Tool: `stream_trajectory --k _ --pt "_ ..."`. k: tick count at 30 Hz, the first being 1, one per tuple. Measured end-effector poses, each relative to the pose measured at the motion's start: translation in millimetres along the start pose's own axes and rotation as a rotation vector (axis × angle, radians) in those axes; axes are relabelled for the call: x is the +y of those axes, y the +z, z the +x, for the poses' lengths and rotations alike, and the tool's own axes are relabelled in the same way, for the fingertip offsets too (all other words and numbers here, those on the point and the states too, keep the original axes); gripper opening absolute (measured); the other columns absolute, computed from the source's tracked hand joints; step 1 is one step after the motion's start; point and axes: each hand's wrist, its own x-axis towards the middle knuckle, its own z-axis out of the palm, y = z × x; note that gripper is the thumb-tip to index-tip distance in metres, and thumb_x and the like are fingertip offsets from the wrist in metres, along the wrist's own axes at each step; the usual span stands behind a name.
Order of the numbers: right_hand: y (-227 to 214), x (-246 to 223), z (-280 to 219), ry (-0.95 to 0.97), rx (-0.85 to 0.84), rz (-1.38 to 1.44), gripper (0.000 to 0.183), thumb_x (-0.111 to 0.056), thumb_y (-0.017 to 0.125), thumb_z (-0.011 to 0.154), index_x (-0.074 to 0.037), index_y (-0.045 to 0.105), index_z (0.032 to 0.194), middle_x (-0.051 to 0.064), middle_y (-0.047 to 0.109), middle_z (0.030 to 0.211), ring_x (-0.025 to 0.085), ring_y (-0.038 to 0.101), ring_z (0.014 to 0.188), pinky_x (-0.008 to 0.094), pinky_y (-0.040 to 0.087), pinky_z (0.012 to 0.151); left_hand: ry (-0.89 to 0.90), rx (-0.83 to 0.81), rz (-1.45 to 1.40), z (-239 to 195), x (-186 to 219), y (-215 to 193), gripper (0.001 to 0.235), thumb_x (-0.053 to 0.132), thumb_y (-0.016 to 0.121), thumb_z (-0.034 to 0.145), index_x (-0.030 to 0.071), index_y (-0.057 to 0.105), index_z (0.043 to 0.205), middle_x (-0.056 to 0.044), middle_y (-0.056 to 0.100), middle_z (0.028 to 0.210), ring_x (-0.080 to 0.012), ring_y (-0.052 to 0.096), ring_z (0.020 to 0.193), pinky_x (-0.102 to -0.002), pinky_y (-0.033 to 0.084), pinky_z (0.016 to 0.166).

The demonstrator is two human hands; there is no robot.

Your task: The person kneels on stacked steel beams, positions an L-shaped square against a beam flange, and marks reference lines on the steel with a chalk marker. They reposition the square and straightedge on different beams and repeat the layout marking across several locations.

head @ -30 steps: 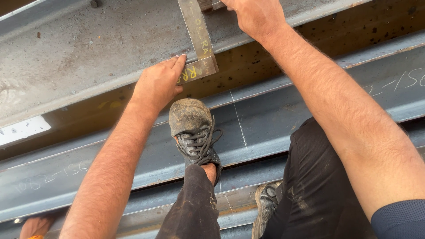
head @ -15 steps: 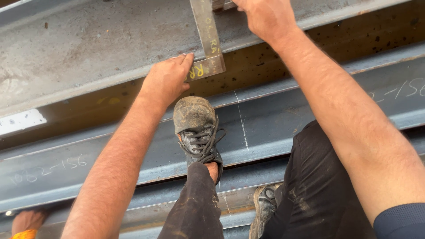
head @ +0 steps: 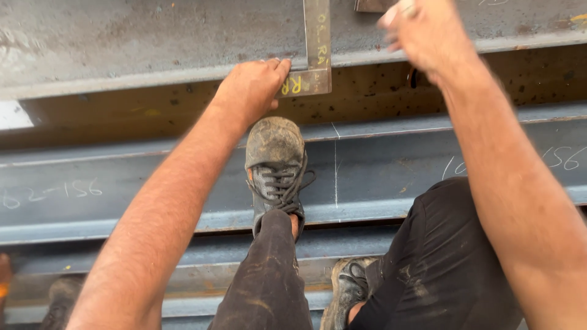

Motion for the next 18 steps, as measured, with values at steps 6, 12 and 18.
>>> stream_trajectory --k 6,12,18 --pt "31.6 -24.4 -25.4 0.13 -0.234 0.395 0.017 -0.012 0.071 0.099 -0.003 0.069 0.114 0.004 0.073 0.094 0.009 0.064 0.082 0.025 0.055 0.071 -0.012 0.029 -0.009 -1.4 -0.7 2.4 0.069 0.014 0.09 0.07 0.001 0.058 0.129 -0.013 0.07 0.114 -0.0314 0.07 0.105 -0.04 0.059 0.085" --pt "36.6 -17.5 -35.2 0.014 -0.111 0.261 0.015 -0.013 0.073 0.104 0.0 0.066 0.109 0.003 0.069 0.088 0.008 0.062 0.069 0.025 0.054 0.06 -0.013 0.064 0.034 -1.8 -1.0 10.3 0.071 0.017 0.092 0.068 0.001 0.058 0.129 -0.013 0.071 0.107 -0.0317 0.072 0.097 -0.04 0.06 0.08" --pt "47.1 -14.2 -55.5 -0.073 -0.102 0.104 0.011 -0.01 0.067 0.106 0.0 0.065 0.11 0.006 0.073 0.087 0.009 0.072 0.071 0.026 0.058 0.061 -0.006 0.076 0.065 -1.7 -2.1 11.9 0.07 0.019 0.092 0.069 0.001 0.059 0.128 -0.013 0.072 0.105 -0.0305 0.072 0.097 -0.039 0.06 0.08"
